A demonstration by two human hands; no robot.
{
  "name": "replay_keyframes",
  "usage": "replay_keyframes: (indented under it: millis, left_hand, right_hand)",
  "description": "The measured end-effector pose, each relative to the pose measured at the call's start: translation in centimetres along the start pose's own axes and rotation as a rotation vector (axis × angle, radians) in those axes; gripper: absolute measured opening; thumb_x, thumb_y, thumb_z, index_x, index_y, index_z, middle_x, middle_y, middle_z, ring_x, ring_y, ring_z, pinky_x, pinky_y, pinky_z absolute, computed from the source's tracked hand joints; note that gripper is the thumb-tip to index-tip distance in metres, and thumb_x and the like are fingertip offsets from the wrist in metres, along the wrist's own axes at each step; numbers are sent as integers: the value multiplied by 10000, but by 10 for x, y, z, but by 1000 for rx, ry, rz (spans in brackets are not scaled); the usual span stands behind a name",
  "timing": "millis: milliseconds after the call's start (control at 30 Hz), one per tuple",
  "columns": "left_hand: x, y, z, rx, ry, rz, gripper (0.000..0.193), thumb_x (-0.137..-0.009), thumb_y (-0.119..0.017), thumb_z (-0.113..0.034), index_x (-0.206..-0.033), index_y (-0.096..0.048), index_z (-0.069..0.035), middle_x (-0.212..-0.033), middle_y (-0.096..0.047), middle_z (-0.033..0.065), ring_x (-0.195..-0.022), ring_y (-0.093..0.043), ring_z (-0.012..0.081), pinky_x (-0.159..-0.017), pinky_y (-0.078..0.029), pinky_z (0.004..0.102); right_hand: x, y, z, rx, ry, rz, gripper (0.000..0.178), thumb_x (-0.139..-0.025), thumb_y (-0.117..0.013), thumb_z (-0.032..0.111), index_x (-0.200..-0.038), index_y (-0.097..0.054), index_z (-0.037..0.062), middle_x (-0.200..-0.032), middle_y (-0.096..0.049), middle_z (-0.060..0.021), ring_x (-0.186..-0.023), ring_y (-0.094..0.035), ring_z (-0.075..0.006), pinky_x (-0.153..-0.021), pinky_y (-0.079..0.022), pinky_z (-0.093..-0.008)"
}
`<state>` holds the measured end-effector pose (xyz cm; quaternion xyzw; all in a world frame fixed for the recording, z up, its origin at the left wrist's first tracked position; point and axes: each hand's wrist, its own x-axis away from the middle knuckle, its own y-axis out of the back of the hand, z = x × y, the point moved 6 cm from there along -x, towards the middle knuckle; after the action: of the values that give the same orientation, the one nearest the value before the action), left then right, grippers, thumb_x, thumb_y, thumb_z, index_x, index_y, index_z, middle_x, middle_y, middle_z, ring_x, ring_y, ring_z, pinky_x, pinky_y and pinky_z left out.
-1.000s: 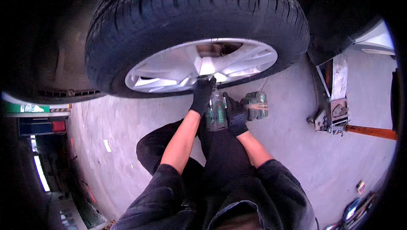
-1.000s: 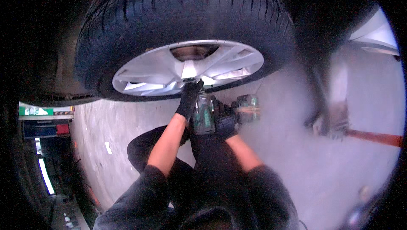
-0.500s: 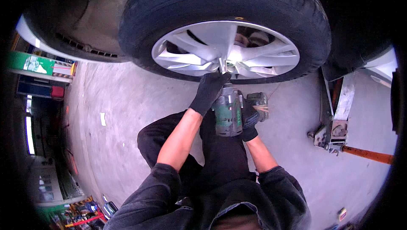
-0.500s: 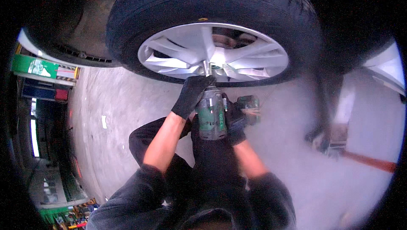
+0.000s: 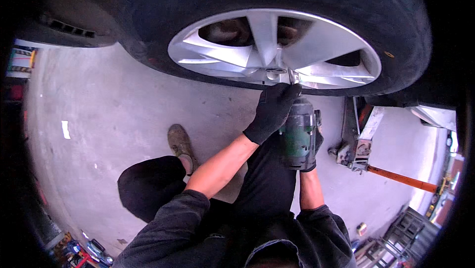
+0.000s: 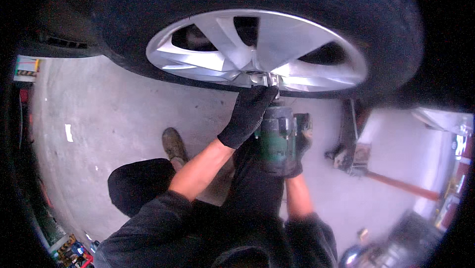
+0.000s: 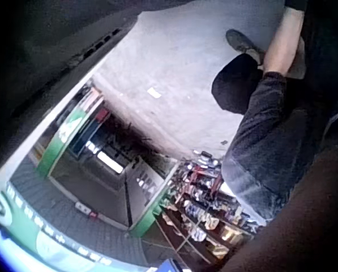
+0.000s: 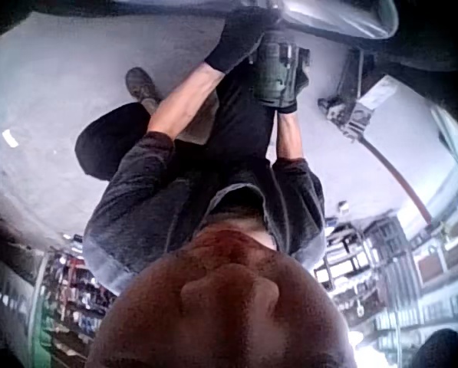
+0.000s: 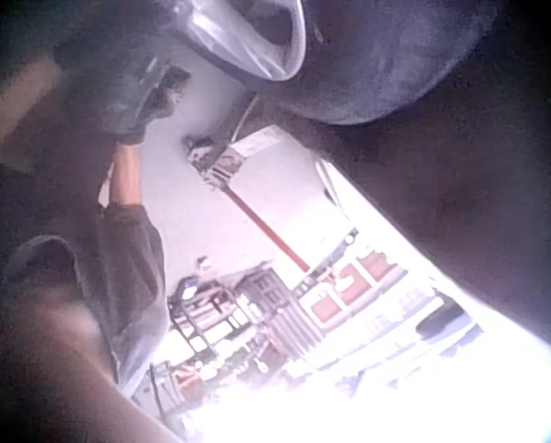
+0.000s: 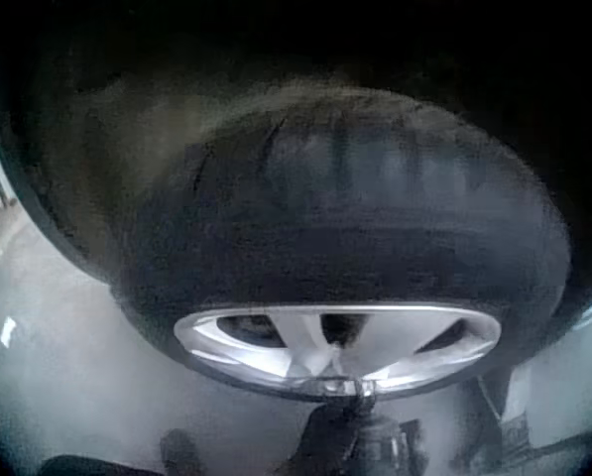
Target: The person installs a wheel onto a vehicle by lifting the wheel onto the hub, placing lug nuts by hand, tightening them with a power impact wrench, and removing a plastic center cap with pliers.
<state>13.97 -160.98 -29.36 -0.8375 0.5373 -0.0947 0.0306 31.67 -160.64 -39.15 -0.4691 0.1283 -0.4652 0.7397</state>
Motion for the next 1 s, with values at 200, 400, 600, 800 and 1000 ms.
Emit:
replay_keyframes:
  millis: [200, 400, 600, 800, 1000]
  left_hand:
    - [-3, 2, 12, 736, 290, 174, 211, -895, -558, -199, -930, -646, -11, -896, -661, 51, -810, -616, 125, -758, -485, 275]
    - [-10, 1, -9, 475, 126, 235, 199, -862, -579, -174, -928, -641, 4, -873, -661, 73, -775, -623, 146, -721, -489, 277]
    - [-18, -1, -7, 673, 211, 248, 184, -876, -566, -180, -923, -625, -12, -853, -657, 73, -740, -620, 133, -679, -492, 263]
    - [-23, -6, -12, 680, 252, 303, 213, -875, -559, -196, -951, -629, -10, -835, -660, 84, -742, -628, 149, -678, -498, 264]
    - [5, 7, 12, 661, 358, 293, 208, -852, -580, -193, -930, -637, -9, -840, -661, 113, -713, -632, 192, -685, -523, 315]
  right_hand:
    - [3, -15, 11, 107, -46, 1, 516, -963, -323, 419, -1280, -466, 38, -1203, -546, -152, -1028, -564, -257, -896, -475, -401]
    - [2, -33, -17, -70, -158, 83, 519, -952, -359, 451, -1263, -476, 53, -1141, -571, -134, -958, -579, -235, -831, -499, -386]
    - [-21, -88, -8, 6, -133, 0, 459, -974, -291, 378, -1275, -485, 91, -1123, -579, -127, -951, -583, -241, -830, -501, -390]
    - [-12, -9, -15, 240, -44, -70, 570, -916, -356, 492, -1272, -480, 63, -1167, -563, -159, -1006, -572, -297, -875, -475, -446]
    - [12, 26, -49, -36, -193, -167, 396, -950, -413, 353, -1191, -518, 57, -1122, -568, -116, -978, -563, -249, -855, -474, -389]
